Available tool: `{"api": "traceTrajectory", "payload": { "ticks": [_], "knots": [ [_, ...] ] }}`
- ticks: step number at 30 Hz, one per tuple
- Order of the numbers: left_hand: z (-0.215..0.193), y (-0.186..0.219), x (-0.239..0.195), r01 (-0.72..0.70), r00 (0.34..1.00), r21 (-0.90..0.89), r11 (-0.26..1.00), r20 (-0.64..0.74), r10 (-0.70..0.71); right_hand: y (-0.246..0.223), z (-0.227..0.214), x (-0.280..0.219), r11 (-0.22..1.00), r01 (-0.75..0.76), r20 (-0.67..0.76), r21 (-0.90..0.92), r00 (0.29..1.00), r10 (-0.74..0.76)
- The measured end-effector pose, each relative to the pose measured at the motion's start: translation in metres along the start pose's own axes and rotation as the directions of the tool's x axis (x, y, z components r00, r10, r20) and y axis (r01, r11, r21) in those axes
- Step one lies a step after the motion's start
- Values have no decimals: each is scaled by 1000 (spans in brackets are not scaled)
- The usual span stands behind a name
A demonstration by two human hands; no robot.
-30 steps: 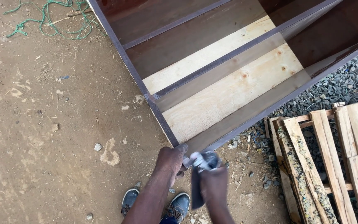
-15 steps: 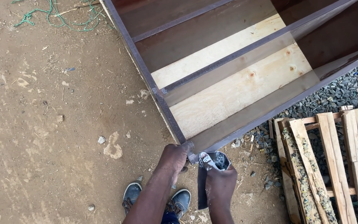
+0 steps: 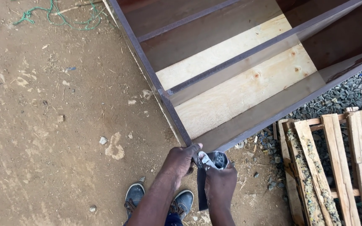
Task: The person sands the edges and interior surfaces of a wooden drawer using a sanding block. They move along the drawer's perimeter and internal dividers, applying consistent pressure to smooth the wood.
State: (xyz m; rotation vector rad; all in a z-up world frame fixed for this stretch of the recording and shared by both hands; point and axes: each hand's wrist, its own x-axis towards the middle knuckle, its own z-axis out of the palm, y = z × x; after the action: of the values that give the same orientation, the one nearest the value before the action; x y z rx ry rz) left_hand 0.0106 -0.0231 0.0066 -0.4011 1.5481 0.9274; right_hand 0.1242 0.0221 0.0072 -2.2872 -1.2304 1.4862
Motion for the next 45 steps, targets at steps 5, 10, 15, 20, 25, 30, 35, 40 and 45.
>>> {"api": "traceTrajectory", "payload": {
  "ticks": [5,10,15,20,25,30,35,40,45],
  "knots": [
    [-1,-24,31,-109,978,-208,972,150,142,17,-6,5,997,67,27,47,997,-68],
    [-12,-7,-13,-119,981,7,993,159,116,4,-7,4,990,134,-38,37,990,-132],
    [-8,-16,-21,-199,960,109,974,221,171,4,-35,-32,783,493,-106,379,864,-492],
    [0,-4,-14,-189,982,-46,981,-31,187,-7,-48,-9,-142,828,-232,-543,-309,-922],
    [-18,22,-5,-200,975,-222,954,-140,172,59,14,-22,218,698,335,-682,563,-755],
    [-40,17,1,-259,960,-409,875,-11,279,76,23,-15,73,633,369,-771,536,-759],
    [-65,7,21,-235,910,-468,852,203,362,113,32,8,-17,670,324,-743,337,-884],
    [-88,8,41,-11,844,-589,808,428,323,78,62,-37,88,485,75,-870,306,-949],
    [-109,46,35,237,862,-532,813,500,76,61,128,-26,230,662,65,-713,389,-919]
  ]
}}
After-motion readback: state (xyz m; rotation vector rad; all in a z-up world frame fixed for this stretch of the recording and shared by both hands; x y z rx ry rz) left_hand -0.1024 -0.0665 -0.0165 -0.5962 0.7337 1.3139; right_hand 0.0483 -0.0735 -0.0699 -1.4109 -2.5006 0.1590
